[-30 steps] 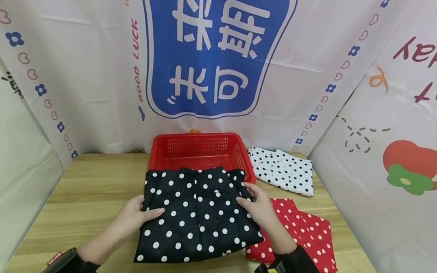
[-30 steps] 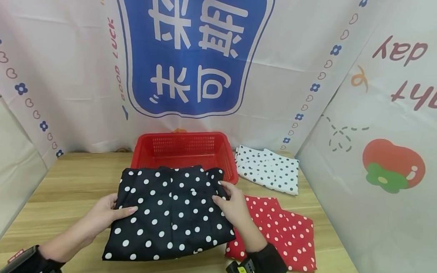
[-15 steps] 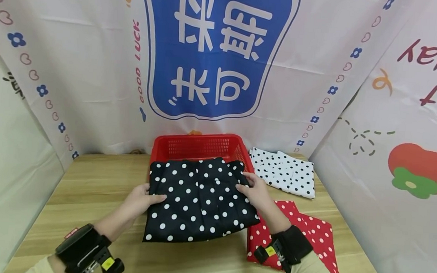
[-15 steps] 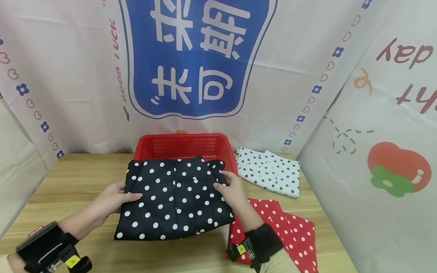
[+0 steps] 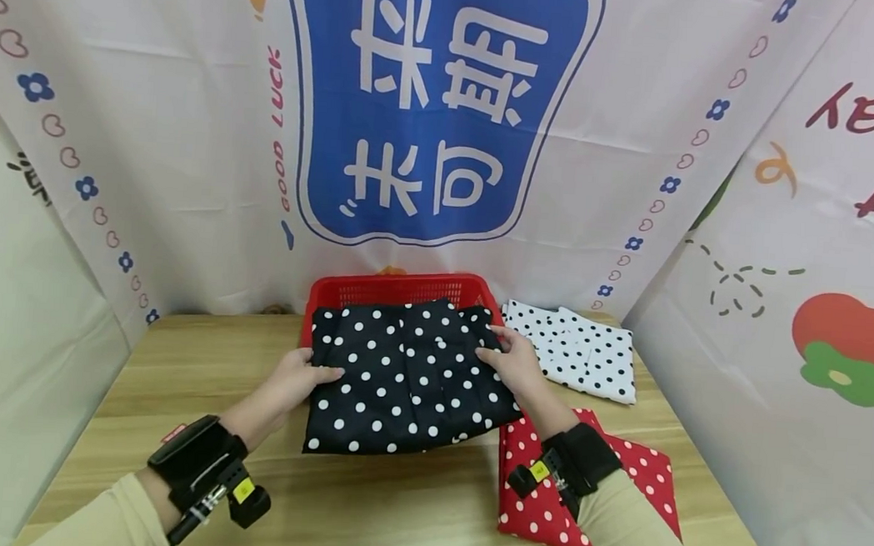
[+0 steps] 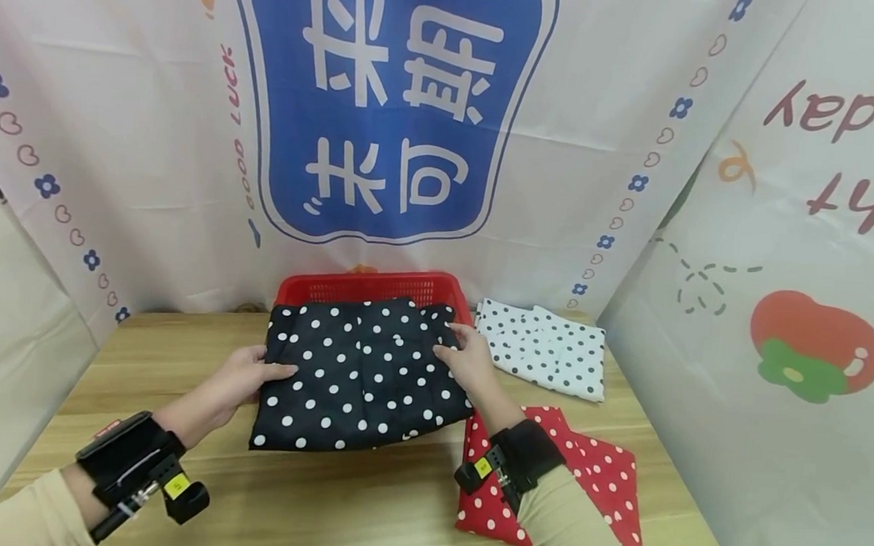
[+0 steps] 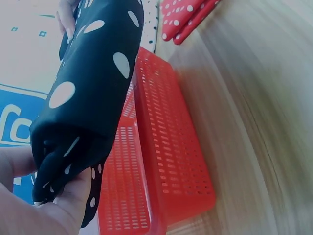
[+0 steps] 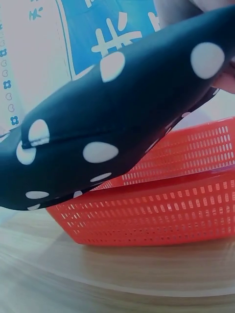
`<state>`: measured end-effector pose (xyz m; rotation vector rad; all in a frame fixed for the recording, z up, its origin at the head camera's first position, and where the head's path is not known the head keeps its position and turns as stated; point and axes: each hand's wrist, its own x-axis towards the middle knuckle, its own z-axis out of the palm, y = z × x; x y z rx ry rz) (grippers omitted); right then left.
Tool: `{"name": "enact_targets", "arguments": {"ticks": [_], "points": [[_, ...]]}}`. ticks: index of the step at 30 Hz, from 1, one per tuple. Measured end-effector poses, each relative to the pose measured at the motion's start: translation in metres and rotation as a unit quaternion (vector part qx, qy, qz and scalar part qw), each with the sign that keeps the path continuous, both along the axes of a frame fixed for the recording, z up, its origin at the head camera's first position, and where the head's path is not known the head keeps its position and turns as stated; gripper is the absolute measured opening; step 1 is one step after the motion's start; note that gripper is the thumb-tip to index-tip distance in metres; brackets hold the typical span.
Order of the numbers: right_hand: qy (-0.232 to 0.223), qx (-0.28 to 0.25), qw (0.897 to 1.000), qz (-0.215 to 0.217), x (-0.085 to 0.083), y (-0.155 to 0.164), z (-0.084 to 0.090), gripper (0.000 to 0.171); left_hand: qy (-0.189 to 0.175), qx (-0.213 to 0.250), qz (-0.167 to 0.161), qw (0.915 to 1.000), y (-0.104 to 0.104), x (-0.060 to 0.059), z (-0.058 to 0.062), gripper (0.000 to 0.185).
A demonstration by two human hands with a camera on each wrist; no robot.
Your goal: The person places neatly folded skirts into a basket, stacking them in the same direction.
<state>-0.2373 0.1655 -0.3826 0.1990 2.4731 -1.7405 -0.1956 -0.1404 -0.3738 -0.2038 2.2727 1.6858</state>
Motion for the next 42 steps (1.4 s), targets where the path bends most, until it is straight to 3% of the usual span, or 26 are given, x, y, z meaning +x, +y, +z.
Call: {"name": "enact_targets", "arguments": {"ticks": [10, 29, 38, 42], "points": [[-0.029, -0.024, 0.999, -0.024, -0.026, -0.007, -0.002, 0.05, -0.002, 0.035, 0.046, 0.9983, 0.002, -0.021, -0.003, 0.052], [-0.018, -0.042, 0.997, -0.057, -0.055, -0.019, -0.008, 0.053, -0.018, 0.084, 0.103, 0.9909, 0.004, -0.049, -0.002, 0.059], [0.015, -0.039, 0.996, -0.081, -0.073, -0.027, -0.018, 0.017, -0.009, 0.079, 0.095, 0.9923, 0.01, -0.061, -0.002, 0.073], [0.027, -0.04, 0.994, -0.096, -0.081, -0.03, -0.025, 0.017, 0.001, 0.098, 0.113, 0.9887, 0.014, -0.067, -0.007, 0.075]]}}
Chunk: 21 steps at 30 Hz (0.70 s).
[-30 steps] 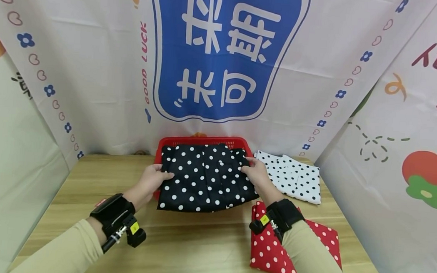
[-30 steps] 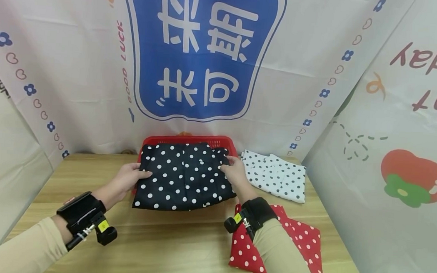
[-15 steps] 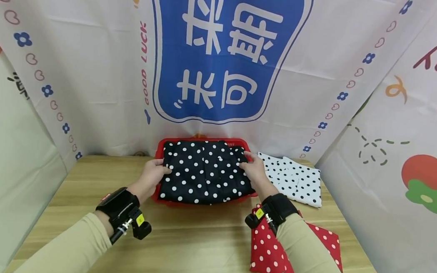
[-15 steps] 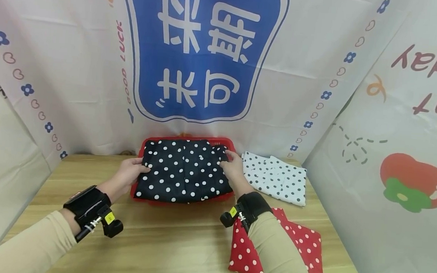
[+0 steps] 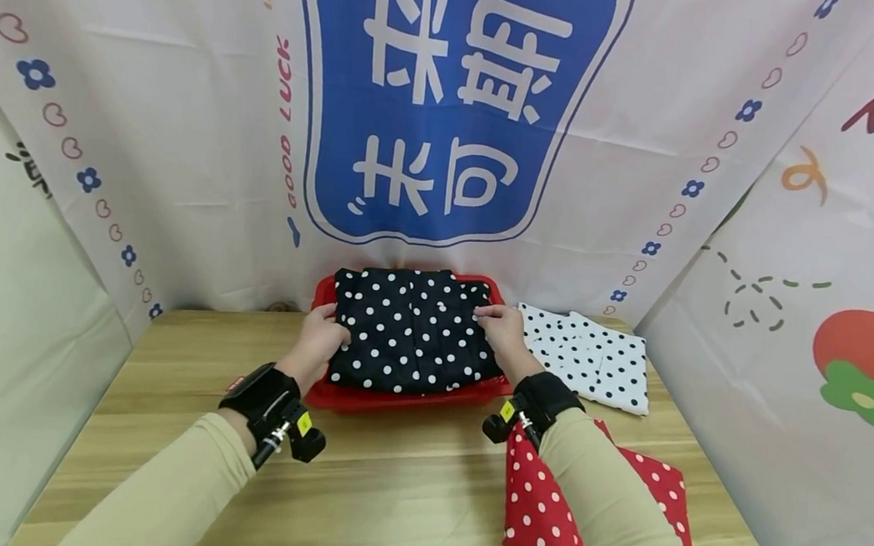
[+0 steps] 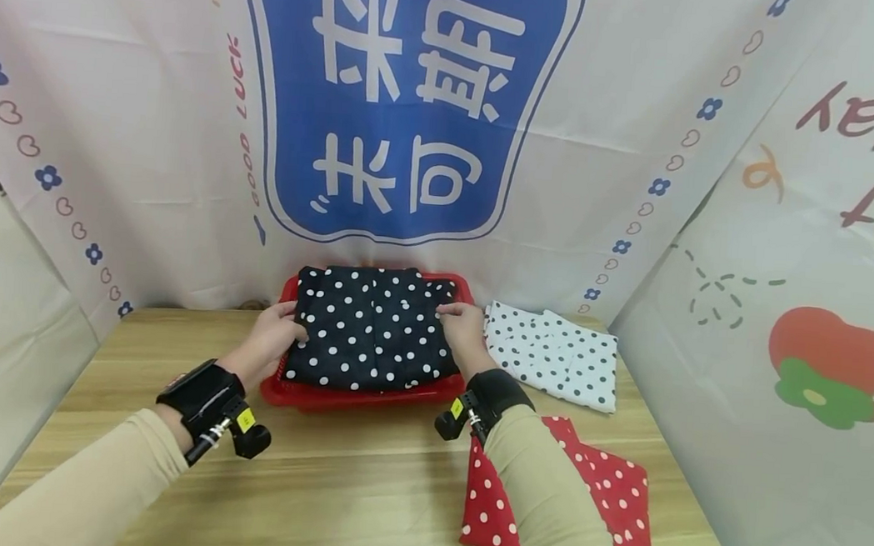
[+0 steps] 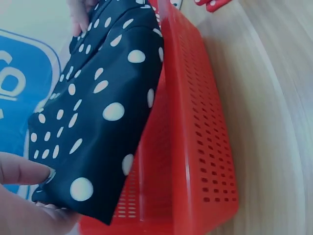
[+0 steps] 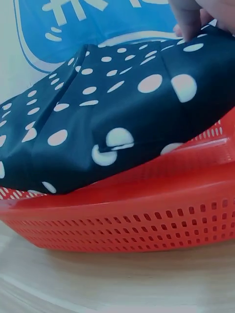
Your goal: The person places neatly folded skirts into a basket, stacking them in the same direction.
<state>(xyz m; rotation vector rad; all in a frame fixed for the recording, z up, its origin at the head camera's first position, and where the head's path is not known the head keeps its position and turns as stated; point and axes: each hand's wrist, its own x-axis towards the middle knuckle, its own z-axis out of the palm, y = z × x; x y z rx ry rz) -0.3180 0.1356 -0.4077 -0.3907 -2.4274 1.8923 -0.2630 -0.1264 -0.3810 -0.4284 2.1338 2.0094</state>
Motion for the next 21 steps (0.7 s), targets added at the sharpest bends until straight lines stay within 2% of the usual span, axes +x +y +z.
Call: {"name": "enact_targets", "arguments": {"ticks": [7, 13, 17, 21], "points": [[0.005, 0.007, 1.0, -0.005, -0.006, -0.002, -0.007, 0.022, 0.036, 0.002, 0.033, 0.9988, 0.006, -0.008, -0.019, 0.074], [-0.003, 0.022, 1.0, 0.021, -0.009, -0.003, -0.017, 0.028, 0.066, -0.002, 0.06, 0.996, 0.016, -0.011, -0.035, 0.073], [-0.02, 0.032, 0.999, 0.036, -0.01, -0.002, -0.027, 0.033, 0.074, 0.007, 0.074, 0.9945, 0.024, -0.011, -0.051, 0.068], [-0.039, 0.025, 0.998, 0.042, -0.011, 0.0, -0.035, 0.035, 0.069, 0.009, 0.073, 0.9949, 0.03, -0.011, -0.063, 0.065]]}}
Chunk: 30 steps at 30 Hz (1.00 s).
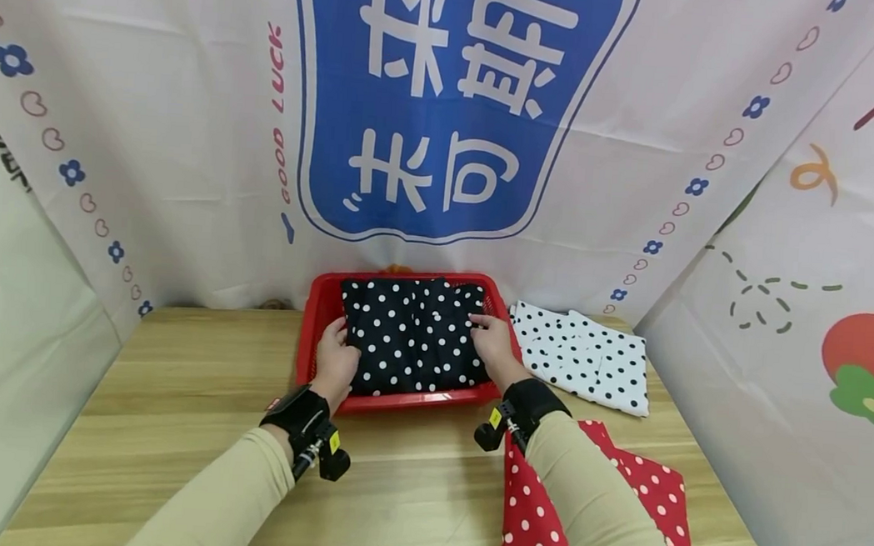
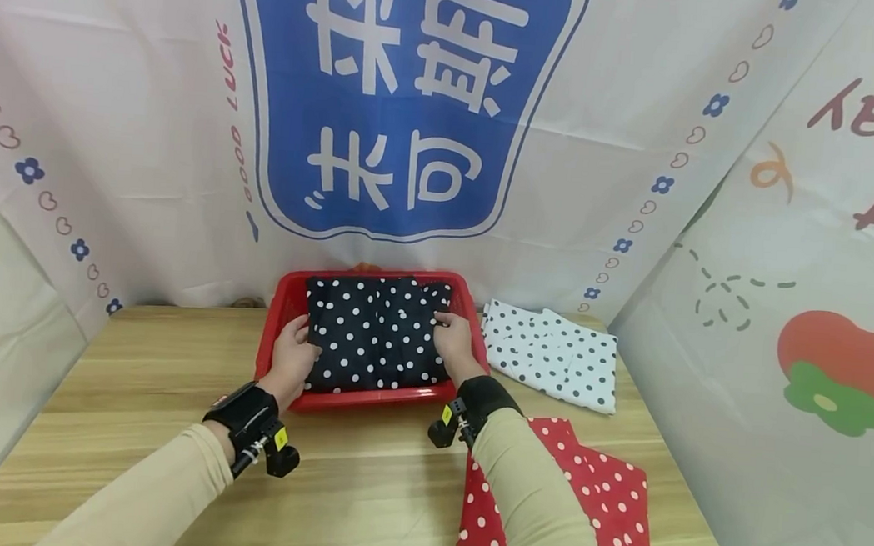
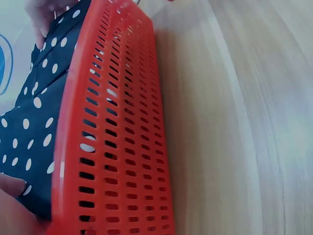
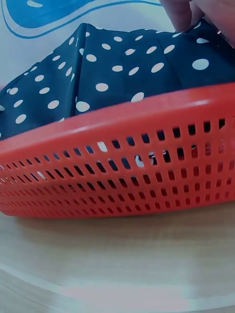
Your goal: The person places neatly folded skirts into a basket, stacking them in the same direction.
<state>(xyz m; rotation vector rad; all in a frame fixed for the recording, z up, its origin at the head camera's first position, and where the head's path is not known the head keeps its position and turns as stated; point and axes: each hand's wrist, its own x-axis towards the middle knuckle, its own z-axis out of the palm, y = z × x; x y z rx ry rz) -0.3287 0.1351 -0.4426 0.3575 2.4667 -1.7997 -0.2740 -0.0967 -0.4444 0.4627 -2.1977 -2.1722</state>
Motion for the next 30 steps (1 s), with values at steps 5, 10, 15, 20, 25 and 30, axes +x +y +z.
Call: {"name": "enact_targets", "arguments": {"ticks": [5, 10, 15, 20, 25, 30], "points": [[0.008, 0.001, 1.0, 0.008, 0.001, 0.0, -0.005, 0.037, -0.007, -0.002, -0.005, 1.0, 0.0, -0.001, -0.006, 0.064], [0.009, 0.0, 1.0, 0.013, 0.002, -0.002, -0.01, 0.038, -0.021, -0.012, -0.011, 0.9996, -0.001, -0.001, -0.006, 0.063], [-0.003, 0.009, 1.0, 0.025, 0.002, -0.002, -0.016, 0.04, -0.05, -0.009, -0.034, 0.9982, -0.005, -0.004, -0.009, 0.064], [-0.012, 0.034, 0.998, 0.043, -0.001, 0.0, -0.022, 0.048, -0.079, -0.016, -0.054, 0.9953, -0.013, -0.006, -0.013, 0.063], [0.001, 0.086, 0.994, 0.069, -0.002, 0.004, -0.02, 0.053, -0.077, -0.05, -0.071, 0.9933, -0.015, -0.006, -0.008, 0.062], [0.045, 0.168, 0.978, 0.112, -0.001, 0.006, -0.009, 0.053, -0.06, -0.117, -0.099, 0.9864, -0.015, -0.009, 0.002, 0.064]]}}
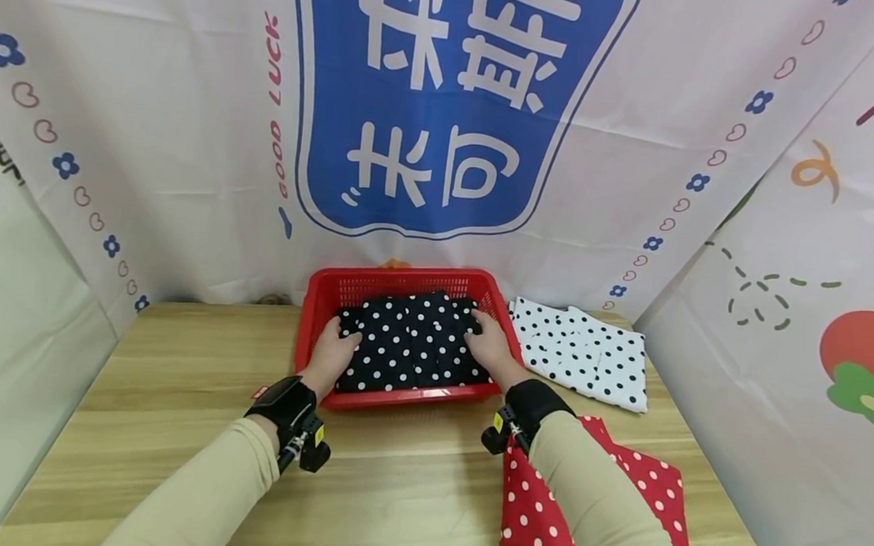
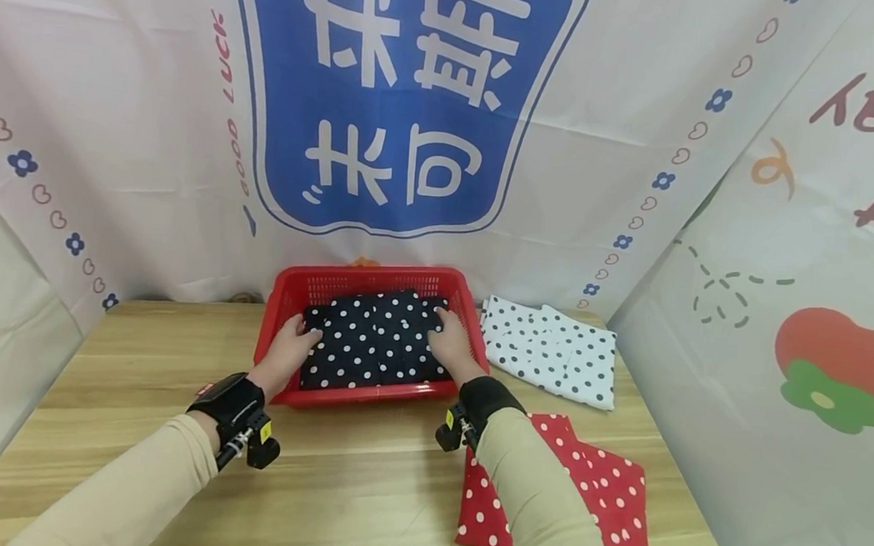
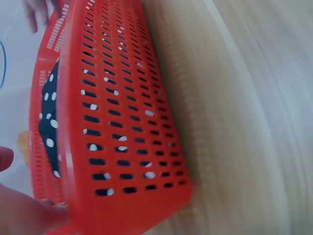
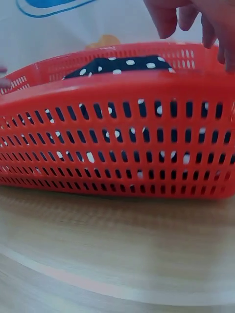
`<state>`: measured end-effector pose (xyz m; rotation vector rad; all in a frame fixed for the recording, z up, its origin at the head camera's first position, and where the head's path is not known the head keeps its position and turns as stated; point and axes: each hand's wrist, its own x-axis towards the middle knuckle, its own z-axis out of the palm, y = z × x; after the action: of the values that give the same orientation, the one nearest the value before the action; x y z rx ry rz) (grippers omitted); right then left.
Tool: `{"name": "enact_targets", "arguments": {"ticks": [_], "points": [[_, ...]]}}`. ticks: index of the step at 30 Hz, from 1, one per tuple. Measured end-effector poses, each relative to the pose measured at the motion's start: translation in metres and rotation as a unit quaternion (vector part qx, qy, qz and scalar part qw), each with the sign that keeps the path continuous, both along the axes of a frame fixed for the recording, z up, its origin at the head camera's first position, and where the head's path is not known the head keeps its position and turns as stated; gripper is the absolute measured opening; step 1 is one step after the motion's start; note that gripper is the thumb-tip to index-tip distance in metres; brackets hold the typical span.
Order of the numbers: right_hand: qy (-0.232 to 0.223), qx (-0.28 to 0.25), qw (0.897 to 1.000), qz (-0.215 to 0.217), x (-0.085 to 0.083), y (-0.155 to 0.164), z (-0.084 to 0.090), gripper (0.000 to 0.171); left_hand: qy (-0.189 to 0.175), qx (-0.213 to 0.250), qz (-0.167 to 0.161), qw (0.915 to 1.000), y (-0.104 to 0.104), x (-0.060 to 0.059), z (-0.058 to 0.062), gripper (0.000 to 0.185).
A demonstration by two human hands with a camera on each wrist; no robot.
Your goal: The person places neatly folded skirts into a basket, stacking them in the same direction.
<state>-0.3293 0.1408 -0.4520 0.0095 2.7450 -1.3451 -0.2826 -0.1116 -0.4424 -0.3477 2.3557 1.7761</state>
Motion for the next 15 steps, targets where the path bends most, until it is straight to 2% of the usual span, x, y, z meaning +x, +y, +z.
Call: {"name": "enact_targets", "arguments": {"ticks": [3, 6, 11, 15], "points": [[0.033, 0.042, 0.998, 0.038, 0.004, -0.001, 0.01, 0.054, 0.029, -0.06, -0.031, 0.9973, 0.001, 0.002, 0.007, 0.065], [0.046, 0.064, 0.994, 0.069, 0.01, -0.004, 0.021, 0.056, 0.069, -0.116, -0.062, 0.9888, 0.003, 0.006, 0.012, 0.064], [0.028, 0.102, 0.989, 0.099, 0.021, -0.006, 0.031, 0.059, 0.113, -0.175, -0.096, 0.9733, 0.006, 0.019, 0.013, 0.064], [0.025, 0.112, 0.987, 0.11, 0.027, -0.005, 0.034, 0.06, 0.139, -0.214, -0.109, 0.9608, 0.006, 0.027, 0.013, 0.062]]}}
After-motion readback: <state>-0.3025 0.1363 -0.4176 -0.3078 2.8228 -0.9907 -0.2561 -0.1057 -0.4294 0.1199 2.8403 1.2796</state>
